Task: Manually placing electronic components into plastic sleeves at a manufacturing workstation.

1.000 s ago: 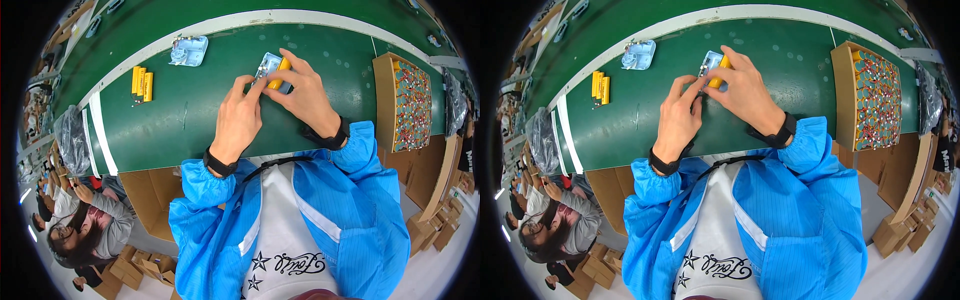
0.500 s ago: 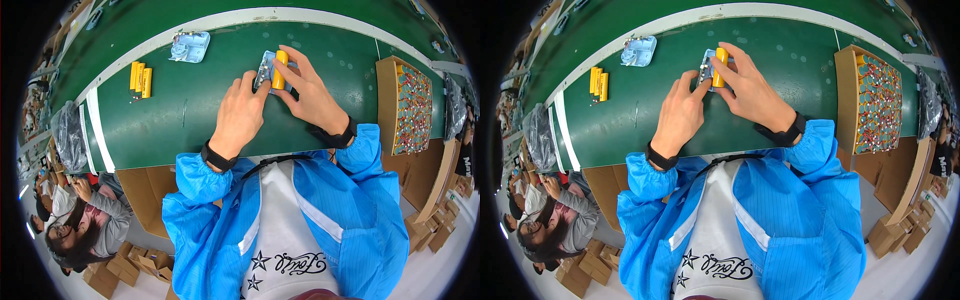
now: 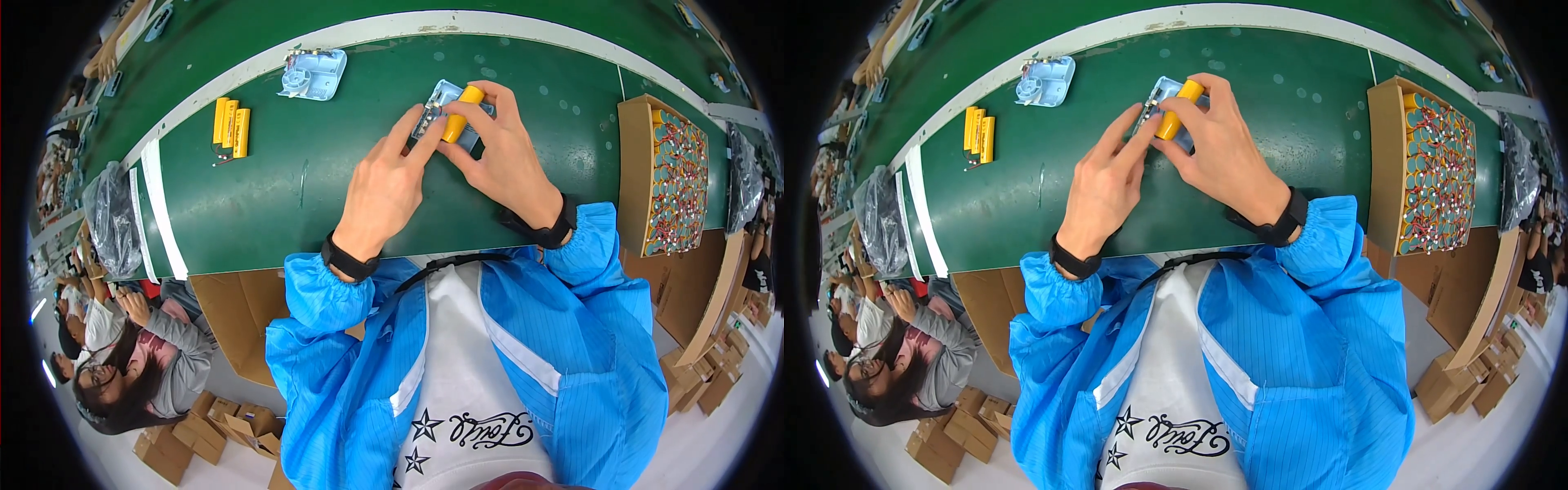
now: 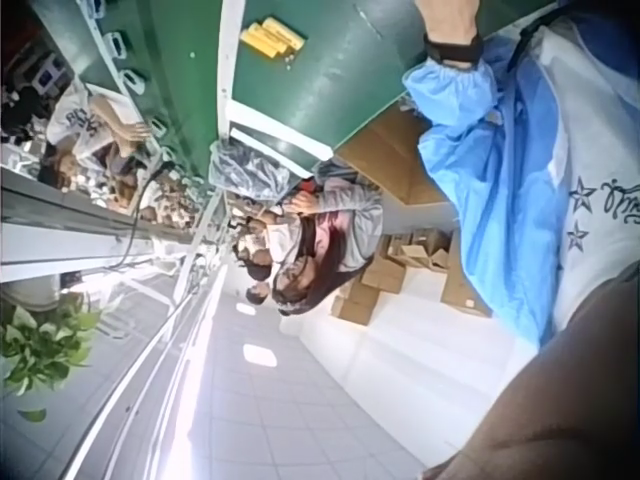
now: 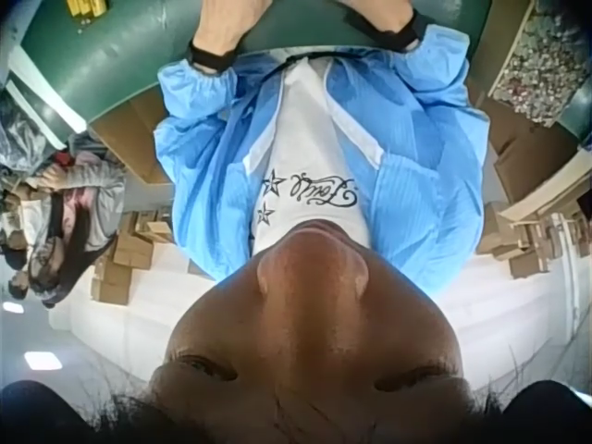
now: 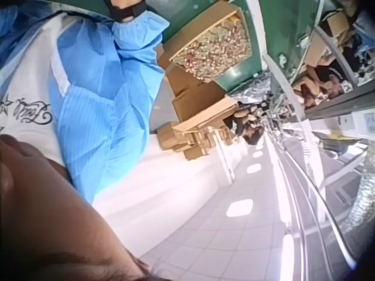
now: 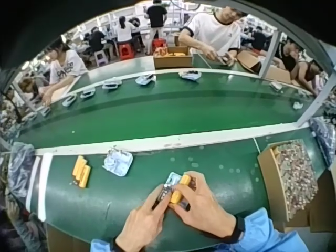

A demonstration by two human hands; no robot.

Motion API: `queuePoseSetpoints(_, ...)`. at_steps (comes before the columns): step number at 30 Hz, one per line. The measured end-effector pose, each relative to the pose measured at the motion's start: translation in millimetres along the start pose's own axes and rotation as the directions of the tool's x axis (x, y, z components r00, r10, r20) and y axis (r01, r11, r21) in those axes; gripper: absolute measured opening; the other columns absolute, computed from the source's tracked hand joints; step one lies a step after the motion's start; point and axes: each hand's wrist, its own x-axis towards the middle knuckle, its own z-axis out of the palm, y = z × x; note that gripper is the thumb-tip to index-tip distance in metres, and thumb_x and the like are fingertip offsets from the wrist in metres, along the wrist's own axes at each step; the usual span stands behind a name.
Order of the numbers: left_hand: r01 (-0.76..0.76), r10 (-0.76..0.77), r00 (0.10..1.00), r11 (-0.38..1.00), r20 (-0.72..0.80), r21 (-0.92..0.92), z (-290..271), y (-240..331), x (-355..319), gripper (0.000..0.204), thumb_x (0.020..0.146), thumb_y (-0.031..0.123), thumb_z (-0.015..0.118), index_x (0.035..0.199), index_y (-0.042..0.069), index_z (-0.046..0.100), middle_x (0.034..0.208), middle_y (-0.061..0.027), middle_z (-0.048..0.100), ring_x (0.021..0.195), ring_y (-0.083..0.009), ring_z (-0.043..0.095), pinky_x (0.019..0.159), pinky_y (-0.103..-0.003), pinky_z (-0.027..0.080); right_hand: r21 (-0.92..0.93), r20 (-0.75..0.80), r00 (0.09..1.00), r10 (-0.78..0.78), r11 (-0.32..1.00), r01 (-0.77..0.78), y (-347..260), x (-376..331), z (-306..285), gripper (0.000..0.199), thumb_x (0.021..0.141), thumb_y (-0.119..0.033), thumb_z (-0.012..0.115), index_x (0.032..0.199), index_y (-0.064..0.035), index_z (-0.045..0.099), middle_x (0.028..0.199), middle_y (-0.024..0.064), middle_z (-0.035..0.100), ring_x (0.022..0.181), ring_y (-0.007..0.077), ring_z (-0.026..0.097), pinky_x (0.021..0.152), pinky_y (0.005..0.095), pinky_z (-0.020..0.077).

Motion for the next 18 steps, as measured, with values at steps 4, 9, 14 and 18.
queuePoseSetpoints(4,0.008,-0.020,0.997,0.987,-0.075,-0.158,-7.4,-5.8,0.9,0.055,0.075,-0.007,0.060,0.128,0.002,0.055,0.120,-0.0161,0.058,0.091,-0.0314,0.064,0.073,-0.043,0.054,-0.036,0.009,1.000,-0.017,0.999,0.017,-4.2,2.1,0.4,0.047,0.073,-0.010,0.080,0.116,-0.0077,0.061,0.130,0.0189,0.047,0.113,0.0375,0.053,0.091,0.0410,0.0491)
queuePoseSetpoints(9,0.176,-0.196,0.980,0.902,-0.010,-0.394,-10.5,-13.6,10.2,0.048,0.074,0.004,0.068,0.122,0.001,0.061,0.101,-0.0164,0.065,0.078,-0.0274,0.065,0.067,-0.038,0.052,-0.064,-0.037,0.998,-0.042,0.997,0.039,-11.5,3.7,9.1,0.055,0.072,-0.007,0.079,0.121,-0.0049,0.056,0.130,0.0184,0.048,0.115,0.0385,0.051,0.094,0.0417,0.0467)
queuePoseSetpoints(14,0.377,-0.353,0.926,0.838,0.134,-0.396,-0.4,-11.5,35.1,0.050,0.073,0.016,0.075,0.118,-0.001,0.063,0.090,-0.0152,0.066,0.069,-0.0244,0.062,0.063,-0.033,0.050,-0.123,-0.034,0.999,-0.038,0.992,0.033,-13.9,2.7,10.2,0.062,0.069,-0.005,0.078,0.124,-0.0004,0.052,0.131,0.0176,0.048,0.115,0.0384,0.050,0.096,0.0422,0.0453)
queuePoseSetpoints(18,0.377,-0.378,0.921,0.800,0.097,-0.466,6.4,-15.7,37.0,0.044,0.071,0.016,0.077,0.109,-0.003,0.065,0.085,-0.0134,0.067,0.068,-0.0235,0.061,0.063,-0.033,0.050,-0.143,-0.019,0.999,-0.032,0.989,0.029,-11.7,2.7,11.1,0.063,0.068,-0.005,0.078,0.125,0.0019,0.052,0.132,0.0177,0.048,0.115,0.0380,0.050,0.096,0.0424,0.0455)
